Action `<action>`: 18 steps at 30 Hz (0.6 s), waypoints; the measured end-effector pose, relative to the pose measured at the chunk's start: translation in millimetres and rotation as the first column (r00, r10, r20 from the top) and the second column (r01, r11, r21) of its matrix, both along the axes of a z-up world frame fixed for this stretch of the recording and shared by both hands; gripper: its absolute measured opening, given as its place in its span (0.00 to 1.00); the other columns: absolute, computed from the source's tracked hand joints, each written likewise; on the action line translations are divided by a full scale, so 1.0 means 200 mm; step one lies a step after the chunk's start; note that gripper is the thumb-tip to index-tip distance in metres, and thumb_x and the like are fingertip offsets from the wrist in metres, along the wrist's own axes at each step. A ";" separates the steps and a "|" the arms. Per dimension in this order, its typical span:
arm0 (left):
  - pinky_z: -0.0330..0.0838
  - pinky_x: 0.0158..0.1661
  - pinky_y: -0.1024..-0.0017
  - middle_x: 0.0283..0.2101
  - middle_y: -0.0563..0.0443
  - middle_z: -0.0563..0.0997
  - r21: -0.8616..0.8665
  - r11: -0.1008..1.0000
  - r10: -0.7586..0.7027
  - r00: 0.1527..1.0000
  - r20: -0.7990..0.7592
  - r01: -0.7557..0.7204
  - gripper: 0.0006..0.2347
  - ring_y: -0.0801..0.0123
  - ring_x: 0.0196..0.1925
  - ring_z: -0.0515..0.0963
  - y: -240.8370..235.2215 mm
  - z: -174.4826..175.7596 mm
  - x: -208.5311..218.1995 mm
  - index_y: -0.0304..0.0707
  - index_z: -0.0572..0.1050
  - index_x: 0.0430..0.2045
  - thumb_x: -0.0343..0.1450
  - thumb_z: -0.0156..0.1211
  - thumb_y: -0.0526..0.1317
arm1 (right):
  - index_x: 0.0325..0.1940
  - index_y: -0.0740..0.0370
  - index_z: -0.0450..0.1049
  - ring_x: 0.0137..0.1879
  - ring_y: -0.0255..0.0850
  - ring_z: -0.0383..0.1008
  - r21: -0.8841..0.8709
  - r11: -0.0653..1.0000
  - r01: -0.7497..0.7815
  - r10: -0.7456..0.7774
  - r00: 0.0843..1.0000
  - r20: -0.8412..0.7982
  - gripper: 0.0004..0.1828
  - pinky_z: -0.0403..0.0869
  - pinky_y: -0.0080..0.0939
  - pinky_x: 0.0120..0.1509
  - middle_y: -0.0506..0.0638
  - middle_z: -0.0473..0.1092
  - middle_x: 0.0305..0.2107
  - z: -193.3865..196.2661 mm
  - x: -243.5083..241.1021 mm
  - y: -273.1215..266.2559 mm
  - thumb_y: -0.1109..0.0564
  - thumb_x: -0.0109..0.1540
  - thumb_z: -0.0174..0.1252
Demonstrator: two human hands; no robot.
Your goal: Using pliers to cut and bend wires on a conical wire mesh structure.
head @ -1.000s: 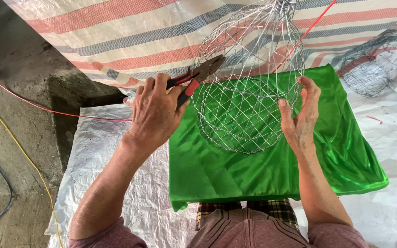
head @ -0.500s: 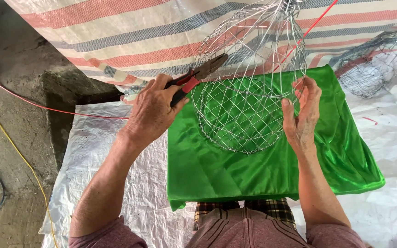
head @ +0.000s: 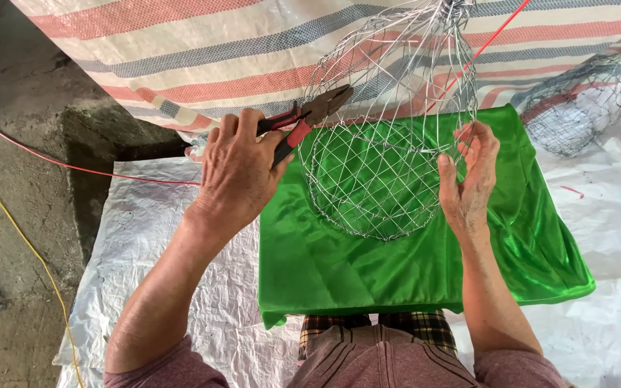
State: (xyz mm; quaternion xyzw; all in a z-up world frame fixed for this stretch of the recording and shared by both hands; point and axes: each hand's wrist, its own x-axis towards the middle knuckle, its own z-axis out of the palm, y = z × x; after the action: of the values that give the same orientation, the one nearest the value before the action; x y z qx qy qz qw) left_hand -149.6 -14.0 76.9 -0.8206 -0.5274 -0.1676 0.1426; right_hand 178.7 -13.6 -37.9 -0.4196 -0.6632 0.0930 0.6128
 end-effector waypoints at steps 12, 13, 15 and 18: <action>0.71 0.42 0.57 0.46 0.46 0.69 -0.123 0.992 0.010 1.000 0.017 -0.008 0.13 0.49 0.46 0.76 -0.16 0.09 0.01 0.41 0.82 0.42 0.72 0.62 0.48 | 0.72 0.69 0.51 0.64 0.59 0.65 -0.008 1.000 -0.011 0.011 1.000 -0.012 0.28 0.66 0.67 0.67 0.61 0.54 0.58 0.00 0.00 0.00 0.51 0.74 0.49; 0.71 0.42 0.57 0.46 0.46 0.69 -0.124 0.992 0.009 1.000 0.016 -0.007 0.13 0.49 0.46 0.76 -0.15 0.08 0.01 0.41 0.82 0.42 0.72 0.62 0.48 | 0.72 0.69 0.51 0.64 0.59 0.65 -0.009 1.000 -0.010 0.010 1.000 -0.014 0.28 0.66 0.67 0.67 0.61 0.54 0.58 -0.01 0.00 0.00 0.51 0.74 0.49; 0.71 0.42 0.57 0.47 0.46 0.69 -0.072 0.997 0.026 0.999 -0.018 -0.028 0.13 0.49 0.46 0.76 -0.16 0.06 0.02 0.41 0.82 0.42 0.71 0.63 0.49 | 0.72 0.68 0.51 0.64 0.60 0.66 0.011 1.000 -0.010 0.010 1.000 -0.022 0.28 0.66 0.67 0.67 0.61 0.55 0.57 -0.01 -0.01 0.01 0.53 0.73 0.50; 0.71 0.41 0.58 0.47 0.46 0.68 -0.031 0.999 0.037 0.998 -0.055 -0.038 0.14 0.49 0.47 0.75 -0.15 0.02 0.03 0.41 0.81 0.41 0.69 0.65 0.49 | 0.72 0.68 0.51 0.64 0.59 0.66 -0.011 1.000 -0.010 0.009 1.000 -0.021 0.28 0.66 0.67 0.67 0.60 0.55 0.57 -0.01 -0.01 0.00 0.53 0.73 0.50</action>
State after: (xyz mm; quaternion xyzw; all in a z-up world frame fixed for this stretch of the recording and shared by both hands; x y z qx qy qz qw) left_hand -142.7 -43.4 81.2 -0.8170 -0.5412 -0.1341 0.1468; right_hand 176.1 -13.9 -38.9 -0.4189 -0.6580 0.1042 0.6170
